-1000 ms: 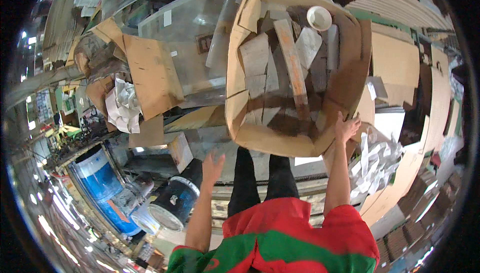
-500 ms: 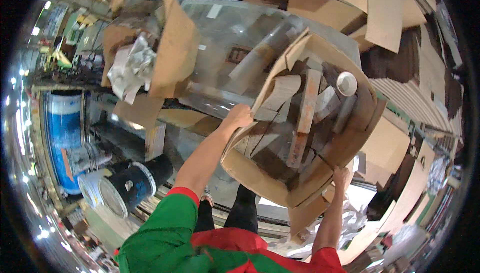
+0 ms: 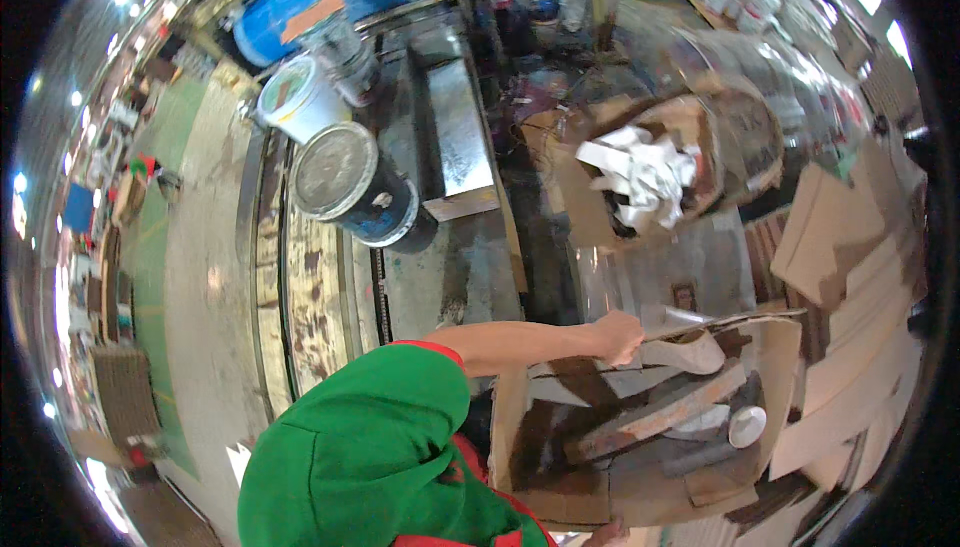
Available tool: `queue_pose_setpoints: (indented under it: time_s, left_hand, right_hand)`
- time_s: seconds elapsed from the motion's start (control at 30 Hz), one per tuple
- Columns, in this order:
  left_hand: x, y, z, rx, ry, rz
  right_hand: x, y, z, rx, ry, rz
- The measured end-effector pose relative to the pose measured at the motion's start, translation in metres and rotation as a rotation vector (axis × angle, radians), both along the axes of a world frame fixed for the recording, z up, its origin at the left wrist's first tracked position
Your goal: The person searches through cardboard and debris, retrieves a small white ceramic cup, then walks to a bucket and scrubs the cup by hand. The person rinses the cup and inspects it before placing it on a stack of buckets.
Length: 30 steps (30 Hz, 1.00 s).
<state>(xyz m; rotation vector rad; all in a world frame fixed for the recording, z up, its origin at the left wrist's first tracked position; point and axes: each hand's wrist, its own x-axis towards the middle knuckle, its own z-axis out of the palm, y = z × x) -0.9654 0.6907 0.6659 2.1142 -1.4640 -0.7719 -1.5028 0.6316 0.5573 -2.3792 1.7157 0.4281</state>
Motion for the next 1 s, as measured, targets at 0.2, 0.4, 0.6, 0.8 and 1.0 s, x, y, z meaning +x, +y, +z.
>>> queue_pose_setpoints:
  time_s: [0.2,0.4,0.6,0.8,1.0]
  left_hand:
    - [0.077,0.09,0.12,-0.241,-0.02,0.161]
    - [0.192,0.202,0.21,-0.359,0.024,0.362]
    - [0.306,0.323,0.244,-0.407,-0.133,0.645]
    - [0.424,0.431,0.216,-0.427,-0.206,0.947]
    - [0.537,0.516,0.133,-0.068,-0.223,1.239]
  right_hand:
    - [0.125,-0.017,0.176,-0.252,-0.191,0.028]
    - [0.261,-0.012,0.355,-0.44,-0.416,0.138]
    - [0.451,-0.011,0.44,-0.424,-0.587,0.435]
    - [0.728,-0.015,0.415,0.061,-0.552,0.604]
    - [1.016,0.021,0.279,-0.442,-0.231,1.526]
